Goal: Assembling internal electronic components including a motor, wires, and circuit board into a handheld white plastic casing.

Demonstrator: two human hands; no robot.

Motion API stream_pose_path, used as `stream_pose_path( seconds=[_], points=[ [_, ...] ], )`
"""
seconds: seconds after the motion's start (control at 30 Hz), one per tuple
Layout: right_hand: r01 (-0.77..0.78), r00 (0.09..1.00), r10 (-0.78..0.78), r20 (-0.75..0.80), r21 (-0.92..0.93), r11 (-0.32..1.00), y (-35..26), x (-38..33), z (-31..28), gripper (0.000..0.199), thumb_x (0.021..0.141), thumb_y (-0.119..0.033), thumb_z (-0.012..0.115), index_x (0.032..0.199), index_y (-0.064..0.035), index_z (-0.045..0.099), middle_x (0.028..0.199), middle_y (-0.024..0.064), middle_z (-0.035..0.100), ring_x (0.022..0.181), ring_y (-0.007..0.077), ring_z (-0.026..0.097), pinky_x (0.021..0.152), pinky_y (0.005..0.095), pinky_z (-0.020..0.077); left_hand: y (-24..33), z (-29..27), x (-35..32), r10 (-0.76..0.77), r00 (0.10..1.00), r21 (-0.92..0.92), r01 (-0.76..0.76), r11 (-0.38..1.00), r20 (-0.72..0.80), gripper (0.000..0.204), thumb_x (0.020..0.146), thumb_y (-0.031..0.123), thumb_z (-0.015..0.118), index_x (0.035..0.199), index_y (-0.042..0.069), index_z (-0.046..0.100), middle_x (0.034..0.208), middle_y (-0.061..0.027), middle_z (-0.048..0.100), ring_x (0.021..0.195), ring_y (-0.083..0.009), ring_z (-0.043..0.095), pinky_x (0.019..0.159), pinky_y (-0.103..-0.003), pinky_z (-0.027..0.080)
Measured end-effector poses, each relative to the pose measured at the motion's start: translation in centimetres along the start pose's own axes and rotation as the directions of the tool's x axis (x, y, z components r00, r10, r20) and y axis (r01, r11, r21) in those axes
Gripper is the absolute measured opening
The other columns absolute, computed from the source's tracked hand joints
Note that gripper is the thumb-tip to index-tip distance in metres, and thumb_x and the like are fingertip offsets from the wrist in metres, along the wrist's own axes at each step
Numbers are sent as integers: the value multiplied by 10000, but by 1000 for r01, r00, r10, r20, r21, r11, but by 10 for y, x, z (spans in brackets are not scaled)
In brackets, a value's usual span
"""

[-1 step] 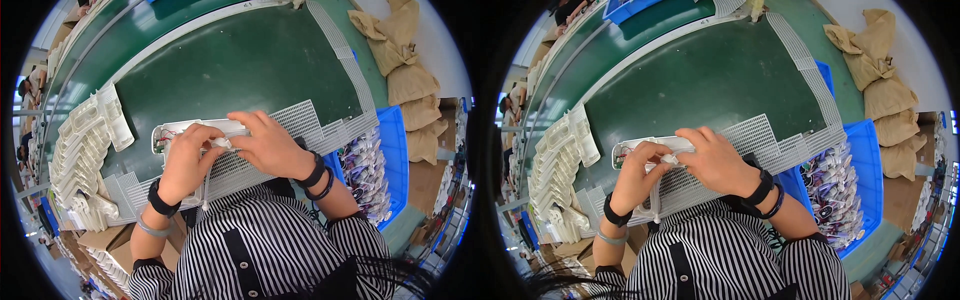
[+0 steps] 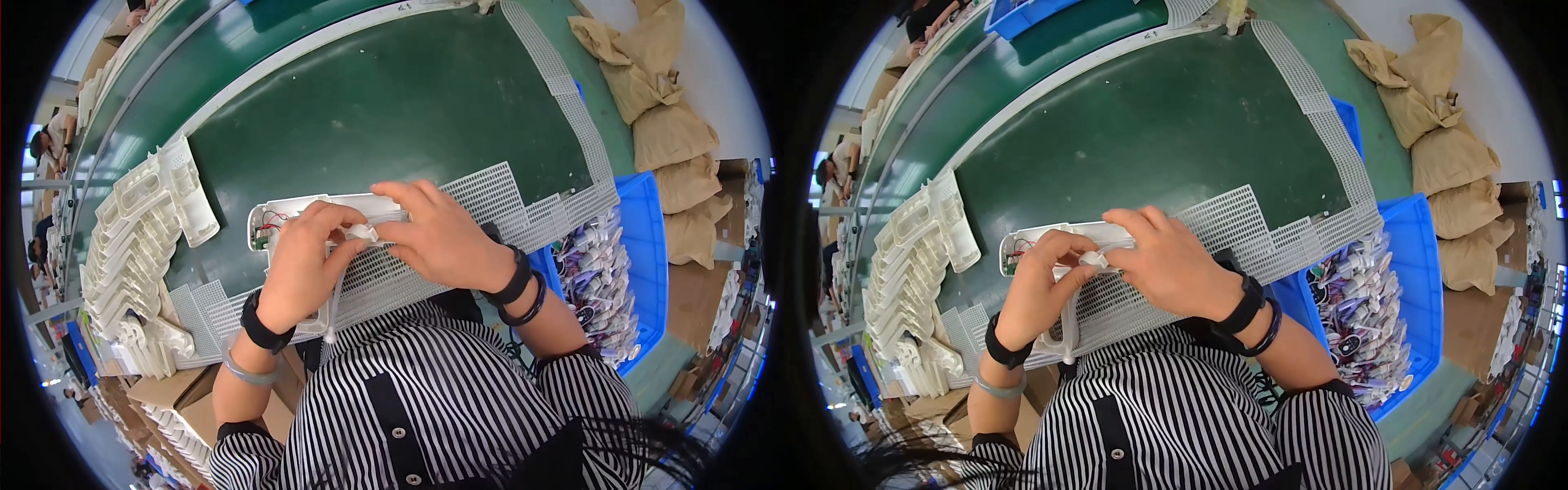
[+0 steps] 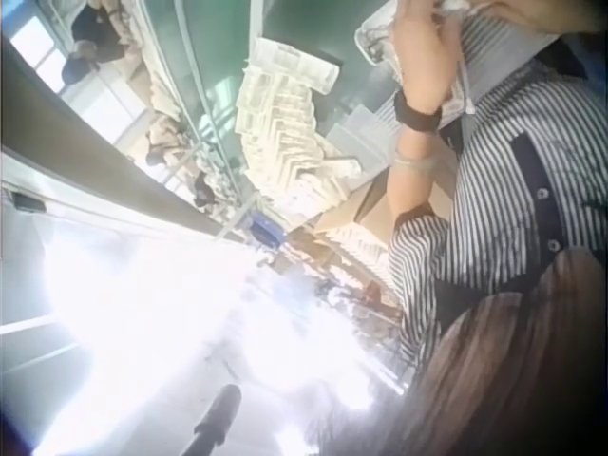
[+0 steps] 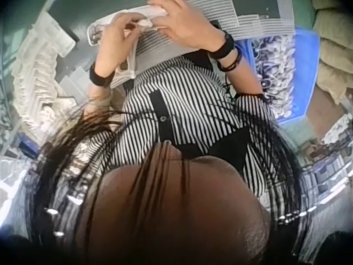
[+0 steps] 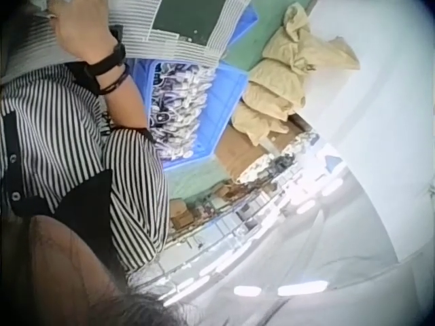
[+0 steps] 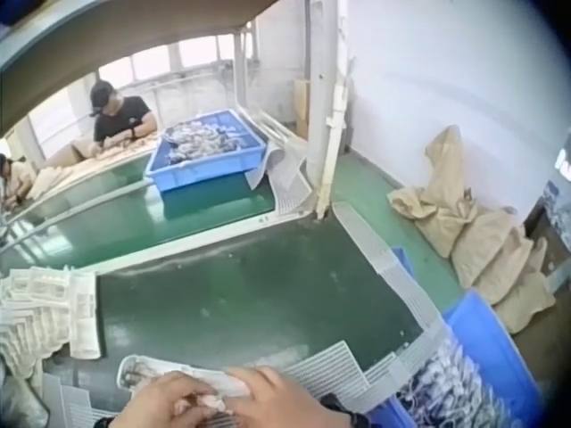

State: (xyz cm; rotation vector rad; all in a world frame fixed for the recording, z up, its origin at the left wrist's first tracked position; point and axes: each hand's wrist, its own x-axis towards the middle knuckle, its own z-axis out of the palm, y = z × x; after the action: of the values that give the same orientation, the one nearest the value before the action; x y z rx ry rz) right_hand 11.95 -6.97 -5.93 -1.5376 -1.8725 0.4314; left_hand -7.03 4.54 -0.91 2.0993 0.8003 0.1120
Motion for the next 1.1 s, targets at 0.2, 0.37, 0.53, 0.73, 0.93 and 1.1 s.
stream_pose_path(
  seconds=[0.2, 0.37, 0.53, 0.73, 0.93, 1.1],
  points=[
    [28, 1000, -28, -9, -48, 998, 1, -3, 6, 269, 770, -134, 751, 1039, -123, 755, 1396, 111, 552, 1194, 292, 532, 927, 415, 498, 2, -3, 4, -80, 996, -143, 85, 986, 45, 236, 933, 84, 708, 1155, 17, 667, 1052, -71, 645, 922, -168, 645, 860, -312, 520],
    [18, 1000, -20, -17, -113, 993, -4, -4, 10, 237, 802, -155, 716, 1033, -128, 760, 1401, 97, 561, 1211, 270, 529, 931, 407, 490, 2, -2, 6, -73, 997, -91, 76, 993, 36, 223, 941, 107, 706, 1142, 19, 669, 1048, -68, 649, 909, -161, 647, 829, -306, 519],
    [52, 998, -57, -21, -180, 982, -4, -7, 12, 212, 812, -178, 676, 999, -109, 749, 1421, 96, 555, 1207, 271, 543, 966, 406, 484, 14, 1, 3, -113, 993, -31, 113, 993, -21, 246, 913, 182, 733, 1072, 3, 676, 1005, -146, 662, 875, -270, 699, 783, -358, 566],
    [84, 993, -106, -58, -291, 953, -5, -15, 18, 233, 830, -184, 645, 1028, -104, 739, 1441, 79, 549, 1241, 257, 521, 940, 391, 469, 12, 2, 2, -105, 994, -65, 103, 993, -18, 253, 916, 201, 734, 1067, 6, 674, 1009, -147, 660, 869, -271, 700, 788, -359, 568],
    [95, 983, -143, -112, -359, 929, -4, -16, 23, 212, 829, -160, 647, 996, -73, 745, 1361, 68, 584, 1221, 243, 510, 841, 352, 457, 18, 3, 4, -186, 983, -55, 186, 981, 10, 207, 937, 148, 719, 1077, 4, 668, 970, -47, 673, 884, -141, 649, 790, -283, 517],
    [51, 991, -87, -97, -324, 945, -6, -15, 22, 198, 812, -142, 645, 963, -49, 732, 1273, 64, 601, 1237, 227, 503, 855, 344, 456, 10, 13, -1, -2, 996, 54, 7, 999, -88, 225, 854, 70, 769, 1049, 6, 676, 934, -57, 679, 878, -162, 649, 801, -294, 515]
  ],
)
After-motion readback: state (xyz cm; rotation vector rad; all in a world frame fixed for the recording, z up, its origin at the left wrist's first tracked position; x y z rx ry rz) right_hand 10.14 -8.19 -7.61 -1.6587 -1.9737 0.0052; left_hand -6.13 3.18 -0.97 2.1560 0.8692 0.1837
